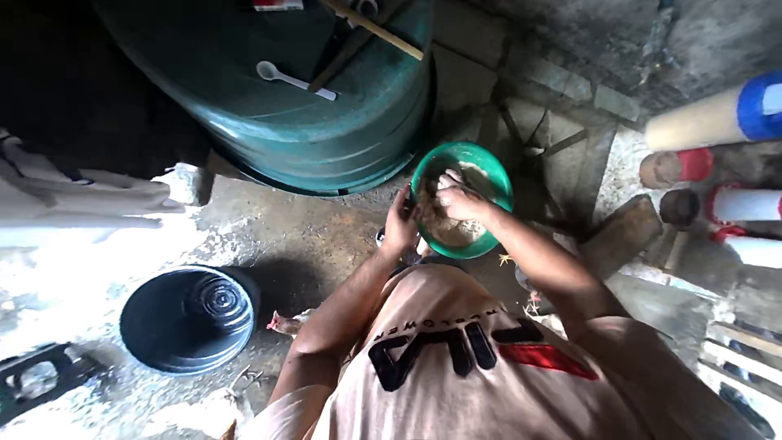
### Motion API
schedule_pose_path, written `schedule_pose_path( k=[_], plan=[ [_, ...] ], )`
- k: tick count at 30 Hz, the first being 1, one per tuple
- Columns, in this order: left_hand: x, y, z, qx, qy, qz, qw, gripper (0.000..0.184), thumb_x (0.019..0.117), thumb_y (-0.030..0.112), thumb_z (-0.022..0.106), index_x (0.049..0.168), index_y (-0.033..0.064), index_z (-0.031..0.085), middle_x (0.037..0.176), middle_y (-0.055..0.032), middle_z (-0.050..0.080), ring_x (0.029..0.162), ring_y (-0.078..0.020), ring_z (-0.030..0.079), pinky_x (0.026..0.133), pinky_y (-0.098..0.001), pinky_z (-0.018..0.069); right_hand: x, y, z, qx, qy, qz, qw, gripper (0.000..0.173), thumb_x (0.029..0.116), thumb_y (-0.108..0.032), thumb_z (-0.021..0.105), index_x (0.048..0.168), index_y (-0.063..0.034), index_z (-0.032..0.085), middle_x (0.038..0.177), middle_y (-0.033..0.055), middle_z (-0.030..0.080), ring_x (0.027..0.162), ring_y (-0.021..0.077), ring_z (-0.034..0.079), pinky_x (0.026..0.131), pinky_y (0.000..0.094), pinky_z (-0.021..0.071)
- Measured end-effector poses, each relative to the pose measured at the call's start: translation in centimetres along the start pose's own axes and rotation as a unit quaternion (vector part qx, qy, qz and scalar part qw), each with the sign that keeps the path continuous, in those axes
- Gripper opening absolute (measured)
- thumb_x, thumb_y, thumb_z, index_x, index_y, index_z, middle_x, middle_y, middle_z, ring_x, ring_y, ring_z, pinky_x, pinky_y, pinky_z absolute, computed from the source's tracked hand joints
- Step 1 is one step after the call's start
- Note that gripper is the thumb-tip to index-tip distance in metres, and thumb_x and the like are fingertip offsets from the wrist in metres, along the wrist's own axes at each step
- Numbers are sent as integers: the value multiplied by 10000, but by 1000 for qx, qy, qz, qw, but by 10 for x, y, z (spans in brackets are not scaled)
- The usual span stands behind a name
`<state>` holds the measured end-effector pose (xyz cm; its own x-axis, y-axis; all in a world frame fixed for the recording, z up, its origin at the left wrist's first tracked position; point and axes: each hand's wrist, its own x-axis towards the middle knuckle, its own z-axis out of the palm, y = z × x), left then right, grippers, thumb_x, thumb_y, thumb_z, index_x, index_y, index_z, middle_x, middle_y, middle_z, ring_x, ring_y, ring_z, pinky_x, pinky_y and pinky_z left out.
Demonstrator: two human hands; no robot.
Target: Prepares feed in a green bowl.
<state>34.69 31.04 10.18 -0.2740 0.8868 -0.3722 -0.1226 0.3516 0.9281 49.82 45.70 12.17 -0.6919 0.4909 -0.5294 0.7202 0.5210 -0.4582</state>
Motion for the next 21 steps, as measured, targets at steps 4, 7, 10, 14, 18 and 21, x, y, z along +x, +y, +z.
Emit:
schedule_pose_path(
  k=[4, 7, 10, 14, 18, 21],
  plan=[
    [20, -20, -15, -40, -15, -8, 999, 594, 1016, 114, 617, 1555, 63, 373, 1222, -193, 634, 1010, -226, 675, 892, -418, 586, -24, 37, 22, 2, 41, 51, 998, 616, 746, -186, 869, 1331, -248, 686, 1703, 60, 237, 1549, 346, 247, 1186, 588, 365],
    [26, -25, -23, -77, -35, -9, 996, 594, 1008, 94, 623, 1552, 83, 385, 1198, -162, 631, 991, -208, 667, 864, -411, 590, -44, 38, 28, 17, 75, 119, 990, 822, 730, -49, 849, 1454, -309, 560, 1686, 130, 253, 1439, 405, 431, 1065, 623, 480],
    [31, -27, -26, -102, -35, -36, 993, 582, 1008, 94, 629, 1543, 116, 401, 1149, -146, 639, 925, -227, 678, 779, -435, 611, -55, 34, 38, 50, 120, 160, 978, 791, 775, 14, 772, 1488, -228, 531, 1515, 204, 482, 1346, 405, 524, 1062, 607, 486],
    [33, -25, -26, -101, -40, -52, 993, 587, 1017, 89, 614, 1551, 144, 377, 1194, -154, 633, 958, -251, 683, 765, -454, 615, -50, 10, 51, 221, 111, 146, 958, 808, 849, 61, 671, 1577, -171, 407, 1566, 118, 475, 1422, 307, 482, 1136, 555, 443],
    [34, -15, -26, -96, -44, -87, 991, 515, 1029, 110, 595, 1509, 149, 413, 1186, -142, 633, 974, -254, 673, 763, -470, 606, -34, -5, 29, 203, 128, 140, 961, 663, 956, -188, 676, 1573, -220, 434, 1543, 100, 513, 1395, 288, 517, 1137, 542, 441],
    [33, -9, -26, -98, -47, -131, 985, 478, 1047, 144, 574, 1500, 174, 424, 1251, -144, 637, 1013, -274, 680, 770, -496, 601, -32, 18, -1, 68, 140, 244, 957, 525, 1032, -400, 550, 1456, -90, 557, 1412, 236, 579, 1308, 428, 554, 1050, 637, 460]
  ],
)
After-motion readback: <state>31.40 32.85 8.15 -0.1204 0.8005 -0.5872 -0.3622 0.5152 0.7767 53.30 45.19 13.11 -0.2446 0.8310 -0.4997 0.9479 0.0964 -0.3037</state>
